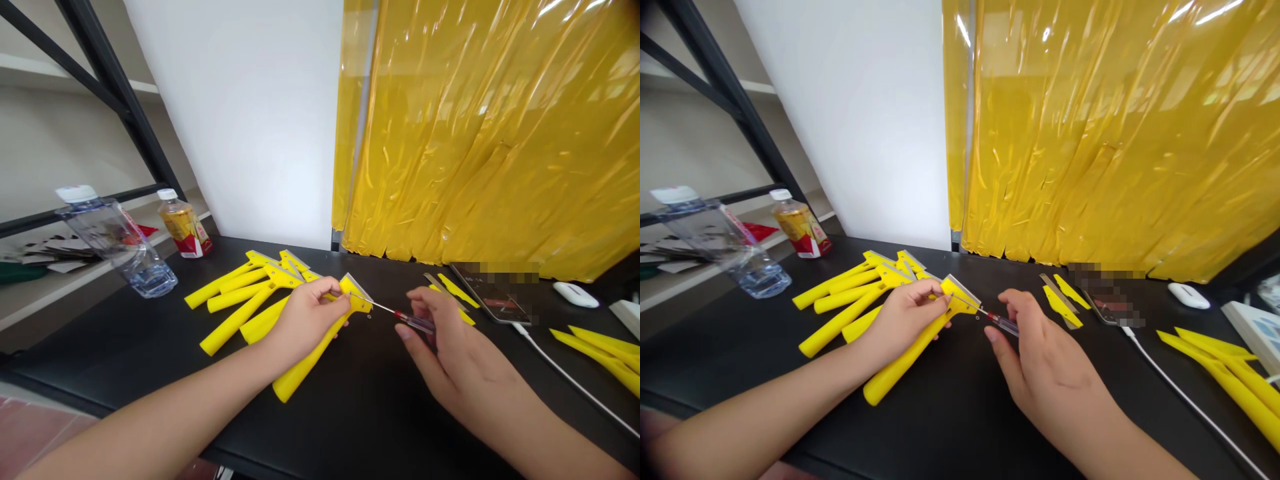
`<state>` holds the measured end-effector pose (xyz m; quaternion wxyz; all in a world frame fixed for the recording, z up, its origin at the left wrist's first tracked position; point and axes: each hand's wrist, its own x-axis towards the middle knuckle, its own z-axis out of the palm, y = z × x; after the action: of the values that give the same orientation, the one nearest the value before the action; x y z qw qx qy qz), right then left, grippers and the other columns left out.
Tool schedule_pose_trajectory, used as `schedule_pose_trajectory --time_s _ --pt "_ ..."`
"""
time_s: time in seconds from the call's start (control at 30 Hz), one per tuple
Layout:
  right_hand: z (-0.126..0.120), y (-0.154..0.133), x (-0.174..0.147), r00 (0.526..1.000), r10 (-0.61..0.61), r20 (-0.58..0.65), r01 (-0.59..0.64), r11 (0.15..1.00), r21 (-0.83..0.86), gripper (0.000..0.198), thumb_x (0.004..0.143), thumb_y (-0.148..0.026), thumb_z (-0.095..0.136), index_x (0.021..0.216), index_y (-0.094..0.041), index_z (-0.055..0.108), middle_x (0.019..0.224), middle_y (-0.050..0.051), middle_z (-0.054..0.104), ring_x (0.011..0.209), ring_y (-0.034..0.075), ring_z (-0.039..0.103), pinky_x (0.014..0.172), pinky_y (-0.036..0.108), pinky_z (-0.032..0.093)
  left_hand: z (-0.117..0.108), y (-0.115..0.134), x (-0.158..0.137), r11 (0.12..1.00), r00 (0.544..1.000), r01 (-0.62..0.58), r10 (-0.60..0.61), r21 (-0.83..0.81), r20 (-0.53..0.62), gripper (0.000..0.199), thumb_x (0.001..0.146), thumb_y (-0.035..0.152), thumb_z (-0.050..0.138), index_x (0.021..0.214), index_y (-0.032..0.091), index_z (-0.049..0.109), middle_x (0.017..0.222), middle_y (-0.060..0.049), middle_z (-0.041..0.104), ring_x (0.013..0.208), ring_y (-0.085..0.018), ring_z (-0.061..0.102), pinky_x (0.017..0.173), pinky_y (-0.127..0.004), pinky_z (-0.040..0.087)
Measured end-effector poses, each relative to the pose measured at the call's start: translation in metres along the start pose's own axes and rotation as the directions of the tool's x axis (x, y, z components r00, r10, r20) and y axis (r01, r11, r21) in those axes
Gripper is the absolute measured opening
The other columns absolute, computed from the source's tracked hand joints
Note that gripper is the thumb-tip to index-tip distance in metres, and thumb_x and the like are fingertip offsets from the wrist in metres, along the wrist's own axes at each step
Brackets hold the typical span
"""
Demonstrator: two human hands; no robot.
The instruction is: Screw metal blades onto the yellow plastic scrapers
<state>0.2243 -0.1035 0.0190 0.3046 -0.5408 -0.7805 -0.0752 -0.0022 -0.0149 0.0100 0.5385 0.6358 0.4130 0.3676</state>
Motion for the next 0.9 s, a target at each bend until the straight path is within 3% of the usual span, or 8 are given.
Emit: schedule_pose_trajectory --time_s 0.13,0.23,0.37,0.47,0.57,0.67,0.8,0.9 --pt "0.0003 -0.0011 -0.0007 0.999 -0.002 0.049 0.001 1.0 0.013 0.013 0.109 -0.034 0.043 0.106 -0.024 0.05 0.072 -0.002 0.062 0.054 0.016 0.063 0.049 0.027 0.045 -0.0001 0.0005 0.0003 1.0 1.0 -0.011 0.011 0.01 -0.004 0.019 0.091 0.037 0.066 0.082 0.021 0.061 0.071 0.001 0.066 0.063 -0.015 0.064 0.057 -0.024 0.05" --pt "0.001 -0.0007 -0.0016 1.0 -0.015 -0.005 0.015 1.0 0.003 0.017 0.107 -0.038 0.048 0.115 -0.022 0.05 0.087 0.004 0.069 0.067 0.019 0.071 0.056 0.029 0.05 0.0001 0.0002 0.0007 1.0 1.0 -0.003 0.003 0.02 -0.007 0.02 0.091 0.038 0.067 0.081 0.021 0.061 0.07 0.001 0.066 0.061 -0.015 0.063 0.057 -0.024 0.05" --pt "0.0031 0.0012 -0.0025 0.999 0.01 0.051 -0.009 1.0 -0.02 0.013 0.108 -0.036 0.045 0.105 -0.025 0.049 0.072 -0.002 0.062 0.052 0.017 0.063 0.048 0.028 0.042 0.0002 -0.0015 0.0017 1.0 1.0 0.002 -0.002 0.011 -0.008 0.021 0.092 0.039 0.067 0.082 0.021 0.061 0.071 0.001 0.065 0.065 -0.016 0.065 0.057 -0.024 0.051" --pt "0.0044 0.002 -0.0027 1.0 0.017 0.023 -0.017 1.0 -0.006 0.017 0.108 -0.039 0.046 0.113 -0.024 0.049 0.083 0.002 0.067 0.062 0.018 0.067 0.053 0.029 0.046 -0.0003 -0.0029 0.002 1.0 1.0 0.0 0.0 0.003 -0.014 0.02 0.092 0.039 0.067 0.082 0.022 0.061 0.071 0.002 0.065 0.066 -0.017 0.065 0.056 -0.024 0.051" --pt "0.0052 0.0026 -0.0024 0.997 0.034 0.067 -0.035 0.999 0.004 0.015 0.109 -0.038 0.042 0.105 -0.025 0.049 0.072 -0.002 0.062 0.053 0.017 0.062 0.048 0.028 0.041 -0.001 -0.0033 0.0022 1.0 1.0 0.0 0.001 0.012 -0.011 0.02 0.092 0.038 0.067 0.082 0.022 0.062 0.071 0.002 0.066 0.066 -0.016 0.065 0.056 -0.024 0.05" --pt "0.0059 0.0038 -0.0022 0.996 0.064 0.056 -0.067 0.997 0.049 0.02 0.107 -0.042 0.046 0.116 -0.025 0.049 0.085 0.001 0.068 0.063 0.018 0.067 0.055 0.029 0.047 -0.0017 -0.0033 0.0026 1.0 1.0 -0.004 0.005 0.016 -0.012 0.019 0.092 0.038 0.066 0.082 0.022 0.062 0.071 0.002 0.065 0.065 -0.016 0.064 0.057 -0.024 0.05" --pt "0.0067 0.005 -0.0027 0.985 0.099 0.139 -0.109 0.992 0.063 0.017 0.109 -0.041 0.042 0.105 -0.026 0.05 0.074 -0.002 0.063 0.055 0.016 0.061 0.051 0.029 0.042 -0.0018 -0.0044 0.0029 1.0 1.0 -0.008 0.008 0.028 -0.004 0.02 0.092 0.038 0.066 0.082 0.021 0.061 0.071 0.002 0.064 0.065 -0.016 0.064 0.057 -0.025 0.05" --pt "0.0078 0.0051 -0.003 0.985 0.122 0.123 -0.135 0.986 0.096 0.02 0.107 -0.044 0.047 0.114 -0.026 0.05 0.087 0.001 0.069 0.065 0.018 0.067 0.059 0.03 0.047 -0.0013 -0.0053 0.0023 0.999 1.0 -0.026 0.026 0.026 -0.006 0.019 0.092 0.038 0.066 0.084 0.021 0.062 0.074 0.002 0.065 0.069 -0.016 0.066 0.059 -0.025 0.05"
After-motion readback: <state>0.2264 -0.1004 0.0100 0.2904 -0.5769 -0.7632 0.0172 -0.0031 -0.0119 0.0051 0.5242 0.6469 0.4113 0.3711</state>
